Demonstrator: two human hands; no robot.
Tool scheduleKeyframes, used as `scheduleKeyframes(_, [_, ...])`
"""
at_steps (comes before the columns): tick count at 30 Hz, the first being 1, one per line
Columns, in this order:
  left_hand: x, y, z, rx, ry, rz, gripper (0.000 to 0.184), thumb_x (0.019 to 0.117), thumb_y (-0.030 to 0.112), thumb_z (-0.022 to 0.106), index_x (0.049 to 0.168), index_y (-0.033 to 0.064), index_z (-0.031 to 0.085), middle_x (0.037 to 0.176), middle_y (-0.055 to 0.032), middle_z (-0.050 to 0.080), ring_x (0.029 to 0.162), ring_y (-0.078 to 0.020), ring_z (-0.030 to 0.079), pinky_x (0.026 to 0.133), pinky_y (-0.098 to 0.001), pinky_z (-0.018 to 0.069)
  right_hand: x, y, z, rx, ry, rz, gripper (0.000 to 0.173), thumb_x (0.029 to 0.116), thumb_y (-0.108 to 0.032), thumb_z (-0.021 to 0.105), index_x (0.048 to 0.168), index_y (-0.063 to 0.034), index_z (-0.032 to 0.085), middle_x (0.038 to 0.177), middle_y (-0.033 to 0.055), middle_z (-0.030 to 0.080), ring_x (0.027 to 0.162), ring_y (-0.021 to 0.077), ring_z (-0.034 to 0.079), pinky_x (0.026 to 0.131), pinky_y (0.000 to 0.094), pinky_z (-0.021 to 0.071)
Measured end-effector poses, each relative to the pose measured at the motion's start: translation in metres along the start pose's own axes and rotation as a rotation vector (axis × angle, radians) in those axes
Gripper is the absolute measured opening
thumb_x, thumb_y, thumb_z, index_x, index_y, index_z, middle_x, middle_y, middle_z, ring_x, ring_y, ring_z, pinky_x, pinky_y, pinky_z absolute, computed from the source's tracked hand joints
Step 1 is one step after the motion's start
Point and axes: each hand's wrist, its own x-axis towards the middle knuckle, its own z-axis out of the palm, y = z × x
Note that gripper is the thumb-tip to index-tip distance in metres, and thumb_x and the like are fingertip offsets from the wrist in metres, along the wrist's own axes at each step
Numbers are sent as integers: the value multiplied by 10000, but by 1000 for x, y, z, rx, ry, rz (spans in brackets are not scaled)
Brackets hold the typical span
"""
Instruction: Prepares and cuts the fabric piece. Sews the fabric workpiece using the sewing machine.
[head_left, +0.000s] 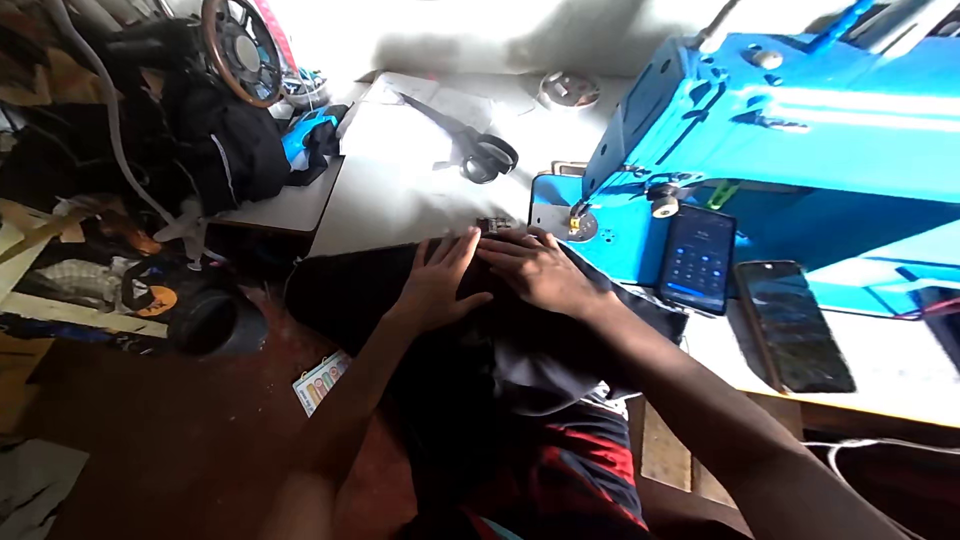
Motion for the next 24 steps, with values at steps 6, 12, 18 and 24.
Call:
scheduleKeyframes(6, [-77,65,43,53,321,-22,445,1066,406,444,1338,160,697,1488,-60,587,1453,-335,458,1167,-691,258,-7,10,8,33,12,-20,408,1074,-293,444,1409,-161,638,1510,0,568,1437,251,476,1157,554,344])
scheduleKeyframes(12, [-119,90,68,3,450,86,443,1068,434,439,1207,148,748,1335,-33,700,1361,-211,564,1207,-563,243,-7,10,8,31,14,-24,408,1076,-281,438,1409,-155,636,1511,10,566,1442,261,469,1161,547,341])
scheduleKeyframes(18, [-126,64,73,-55,656,-298,432,1037,358,531,1305,31,625,1367,-253,588,1354,-362,512,1142,-509,390,-8,10,9,34,34,-26,407,1076,-291,442,1402,-156,644,1507,10,572,1440,261,472,1166,544,344])
scheduleKeyframes(24, [-106,10,33,179,425,-474,588,1080,494,334,1482,128,557,1565,-107,495,1515,-412,324,1166,-764,95,-2,17,13,22,14,-12,441,1088,-332,408,1435,-154,613,1533,15,545,1454,280,456,1161,556,338])
